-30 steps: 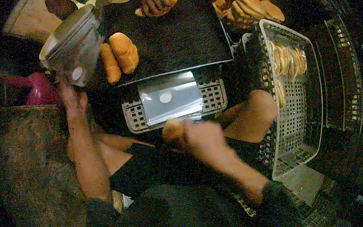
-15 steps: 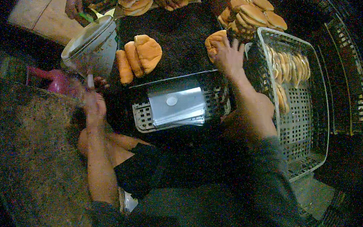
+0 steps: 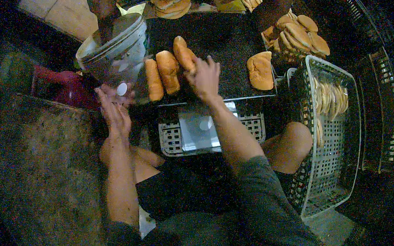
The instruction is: The person sits on the floor and repeatedly picks up buns, places them into clear plastic bags, and arranges the packaged buns into a white plastic basket. Another person is visible in the background handling similar buns.
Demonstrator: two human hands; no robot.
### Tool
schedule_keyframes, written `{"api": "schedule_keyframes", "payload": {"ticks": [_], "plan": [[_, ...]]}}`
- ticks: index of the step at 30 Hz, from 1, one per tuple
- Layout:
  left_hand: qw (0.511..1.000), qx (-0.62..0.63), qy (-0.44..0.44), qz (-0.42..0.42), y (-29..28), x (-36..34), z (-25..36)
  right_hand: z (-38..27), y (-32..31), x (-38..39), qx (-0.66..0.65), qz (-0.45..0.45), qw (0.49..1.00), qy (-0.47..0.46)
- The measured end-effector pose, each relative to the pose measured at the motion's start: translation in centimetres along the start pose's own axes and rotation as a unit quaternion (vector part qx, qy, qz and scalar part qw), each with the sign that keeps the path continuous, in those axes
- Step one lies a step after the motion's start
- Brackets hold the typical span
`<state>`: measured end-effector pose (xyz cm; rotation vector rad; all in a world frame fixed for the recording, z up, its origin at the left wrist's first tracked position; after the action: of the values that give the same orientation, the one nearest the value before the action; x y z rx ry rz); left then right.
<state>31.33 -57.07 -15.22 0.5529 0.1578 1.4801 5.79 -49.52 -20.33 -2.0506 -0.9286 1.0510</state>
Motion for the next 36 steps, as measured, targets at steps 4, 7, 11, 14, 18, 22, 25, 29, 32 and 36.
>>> {"api": "schedule_keyframes", "payload": {"ticks": [4,7,11,14,18,22,25,29,32,36], "plan": [[0.987,-0.103,0.045,0.113,0.0,-2.1,0.0,4.8,-7.3,-0.5,-0.239,-0.013,0.958,0.155],[0.986,-0.129,0.069,0.080,0.4,-3.4,-0.8,7.2,-13.9,1.9,-0.338,-0.035,0.916,0.213],[0.980,-0.170,0.107,0.005,5.1,-1.6,-1.3,3.6,-19.2,2.0,-0.501,-0.086,0.827,0.240],[0.977,-0.180,0.092,-0.065,6.9,0.5,-1.7,2.6,-17.6,2.0,-0.462,-0.081,0.852,0.233],[0.973,-0.112,0.109,-0.169,9.2,4.6,-1.4,0.9,-17.7,3.7,-0.521,-0.041,0.827,0.206],[0.946,0.100,-0.080,-0.296,11.8,9.4,-2.6,-0.7,-19.8,5.7,-0.487,-0.019,0.857,0.168],[0.968,-0.019,-0.086,-0.234,13.0,11.5,-3.9,-0.2,-21.2,7.1,-0.461,0.016,0.872,0.162],[0.962,-0.005,-0.152,-0.228,14.7,15.6,-5.0,-0.1,-22.8,8.8,-0.371,0.145,0.902,0.168],[0.968,-0.008,-0.065,-0.241,15.1,16.6,-5.1,0.6,-24.0,10.3,-0.415,0.167,0.872,0.200],[0.950,0.057,-0.094,-0.293,16.2,17.7,-4.6,0.9,-24.0,10.1,-0.474,0.170,0.845,0.178]]}}
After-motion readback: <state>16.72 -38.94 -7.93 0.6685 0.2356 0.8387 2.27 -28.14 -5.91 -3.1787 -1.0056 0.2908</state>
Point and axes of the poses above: each hand's wrist, its own x-axis away from the middle knuckle, its own y-axis out of the palm, z = x × y, the point moved 4 cm from there along -x, towards the middle knuckle, and after that the axes turned 3 degrees about -y, right-handed, at the moved point
